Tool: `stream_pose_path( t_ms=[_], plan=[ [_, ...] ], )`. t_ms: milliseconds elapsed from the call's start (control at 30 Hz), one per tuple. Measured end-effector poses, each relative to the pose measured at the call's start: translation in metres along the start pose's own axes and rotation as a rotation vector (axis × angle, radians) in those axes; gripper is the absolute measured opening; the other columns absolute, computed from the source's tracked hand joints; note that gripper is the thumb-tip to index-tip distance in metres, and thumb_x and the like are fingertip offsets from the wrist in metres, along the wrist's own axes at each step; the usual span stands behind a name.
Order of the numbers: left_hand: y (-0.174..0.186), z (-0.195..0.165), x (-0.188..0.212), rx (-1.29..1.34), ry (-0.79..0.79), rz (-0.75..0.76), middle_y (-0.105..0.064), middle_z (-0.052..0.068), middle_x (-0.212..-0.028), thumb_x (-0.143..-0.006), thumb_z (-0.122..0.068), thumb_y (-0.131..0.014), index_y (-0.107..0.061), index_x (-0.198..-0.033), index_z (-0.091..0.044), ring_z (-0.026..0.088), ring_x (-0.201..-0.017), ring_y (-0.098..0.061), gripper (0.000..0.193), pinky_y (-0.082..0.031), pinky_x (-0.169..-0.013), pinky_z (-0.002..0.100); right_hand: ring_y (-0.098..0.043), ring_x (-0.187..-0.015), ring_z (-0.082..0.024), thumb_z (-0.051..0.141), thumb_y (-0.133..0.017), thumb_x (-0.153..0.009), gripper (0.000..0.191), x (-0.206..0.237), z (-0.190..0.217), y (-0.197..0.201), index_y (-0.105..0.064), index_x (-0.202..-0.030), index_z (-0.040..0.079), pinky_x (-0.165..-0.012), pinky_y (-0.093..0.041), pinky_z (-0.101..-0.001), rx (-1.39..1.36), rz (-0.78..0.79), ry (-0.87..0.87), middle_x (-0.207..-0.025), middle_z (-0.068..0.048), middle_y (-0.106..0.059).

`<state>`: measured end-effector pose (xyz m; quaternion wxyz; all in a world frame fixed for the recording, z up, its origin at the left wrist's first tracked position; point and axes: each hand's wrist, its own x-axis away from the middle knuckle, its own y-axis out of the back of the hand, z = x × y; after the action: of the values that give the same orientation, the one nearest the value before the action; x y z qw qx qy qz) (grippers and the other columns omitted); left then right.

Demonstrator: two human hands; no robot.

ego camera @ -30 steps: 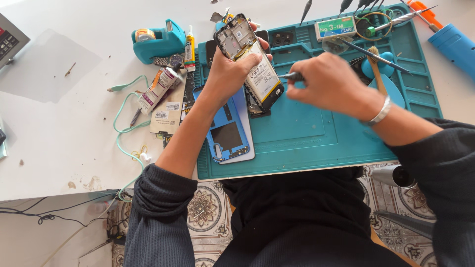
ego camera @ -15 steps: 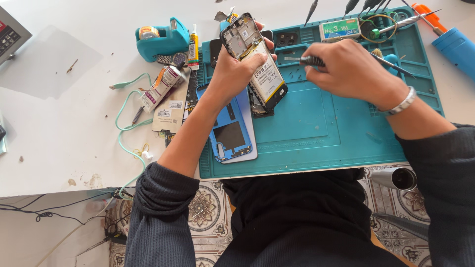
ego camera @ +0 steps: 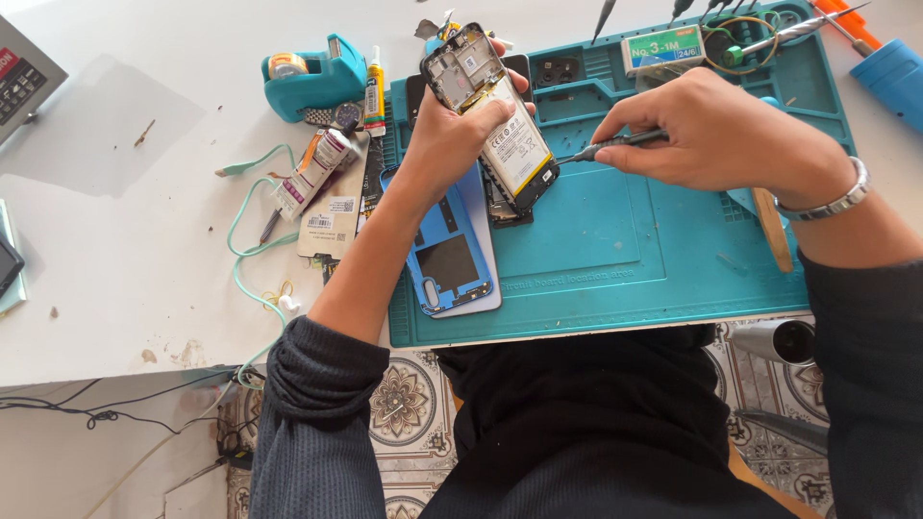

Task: The person removes the back cover from a smartphone, then uses a screwdriver to unscrew screws from the phone's internal frame while holding the phone. They use a spudger and tweezers to pry and work on the exposed internals, turning the phone to reach different sides.

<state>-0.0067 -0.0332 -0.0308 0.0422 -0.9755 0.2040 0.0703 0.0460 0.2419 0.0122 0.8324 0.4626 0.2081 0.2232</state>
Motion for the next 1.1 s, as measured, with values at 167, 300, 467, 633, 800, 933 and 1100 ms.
stream_pose_path(
  t_ms=[167,300,467,633,800,933,1100],
  plan=[
    [-0.001,0.0,-0.001,0.024,-0.002,0.002,-0.07,0.012,-0.115,-0.094,0.005,-0.06,-0.048,-0.141,-0.005,0.023,-0.105,-0.075,0.05,-0.065,-0.093,0.038,-0.052,-0.041,-0.02,0.028,-0.073,-0.09,0.028,-0.002,0.005,0.001,-0.078,-0.107,0.008,-0.044,-0.042,-0.0352,0.015,0.034,-0.043,-0.051,-0.011,-0.059],
    [0.0,0.0,-0.001,0.035,0.003,-0.003,-0.07,0.013,-0.115,-0.094,0.005,-0.06,-0.048,-0.141,-0.005,0.023,-0.105,-0.076,0.05,-0.065,-0.093,0.038,-0.052,-0.041,-0.019,0.028,-0.072,-0.09,0.028,-0.002,0.006,0.002,-0.078,-0.107,0.007,-0.043,-0.042,-0.0349,-0.001,0.037,-0.044,-0.051,-0.01,-0.06],
    [0.0,0.0,-0.001,0.017,-0.01,0.004,-0.07,0.012,-0.115,-0.094,0.005,-0.059,-0.047,-0.141,-0.005,0.023,-0.106,-0.075,0.05,-0.065,-0.094,0.038,-0.052,-0.04,-0.019,0.028,-0.072,-0.09,0.027,-0.002,0.009,0.001,-0.078,-0.106,0.007,-0.043,-0.042,-0.0339,-0.013,0.034,-0.061,-0.05,-0.01,-0.06],
    [0.0,0.002,-0.001,0.035,-0.001,-0.004,-0.07,0.012,-0.115,-0.094,0.005,-0.06,-0.048,-0.141,-0.005,0.023,-0.105,-0.075,0.05,-0.065,-0.093,0.038,-0.056,-0.042,-0.026,0.032,-0.069,-0.095,0.029,0.002,0.016,-0.004,-0.079,-0.101,0.005,-0.047,-0.045,-0.0372,0.062,-0.049,-0.037,-0.051,-0.014,-0.059],
    [0.0,0.004,0.0,0.048,0.01,-0.019,-0.07,0.012,-0.115,-0.093,0.006,-0.06,-0.048,-0.141,-0.005,0.023,-0.104,-0.075,0.051,-0.065,-0.092,0.038,-0.059,-0.046,-0.031,0.035,-0.068,-0.098,0.032,0.005,0.022,-0.006,-0.079,-0.098,0.005,-0.05,-0.048,-0.0389,0.152,-0.106,-0.031,-0.05,-0.016,-0.058],
    [-0.001,0.003,0.0,0.047,-0.002,-0.012,-0.07,0.012,-0.115,-0.094,0.006,-0.06,-0.048,-0.141,-0.005,0.023,-0.104,-0.076,0.05,-0.065,-0.092,0.038,-0.059,-0.044,-0.03,0.034,-0.07,-0.094,0.03,0.006,0.025,-0.005,-0.079,-0.102,0.006,-0.049,-0.048,-0.0385,0.184,-0.082,-0.041,-0.047,-0.015,-0.058],
    [-0.003,-0.001,0.001,0.045,-0.011,-0.011,-0.071,0.012,-0.116,-0.094,0.006,-0.06,-0.048,-0.142,-0.006,0.023,-0.104,-0.076,0.05,-0.065,-0.092,0.038,-0.059,-0.043,-0.029,0.032,-0.07,-0.094,0.028,0.005,0.024,-0.005,-0.077,-0.103,0.006,-0.048,-0.047,-0.0374,0.125,-0.087,-0.013,-0.047,-0.014,-0.057]
  ],
)
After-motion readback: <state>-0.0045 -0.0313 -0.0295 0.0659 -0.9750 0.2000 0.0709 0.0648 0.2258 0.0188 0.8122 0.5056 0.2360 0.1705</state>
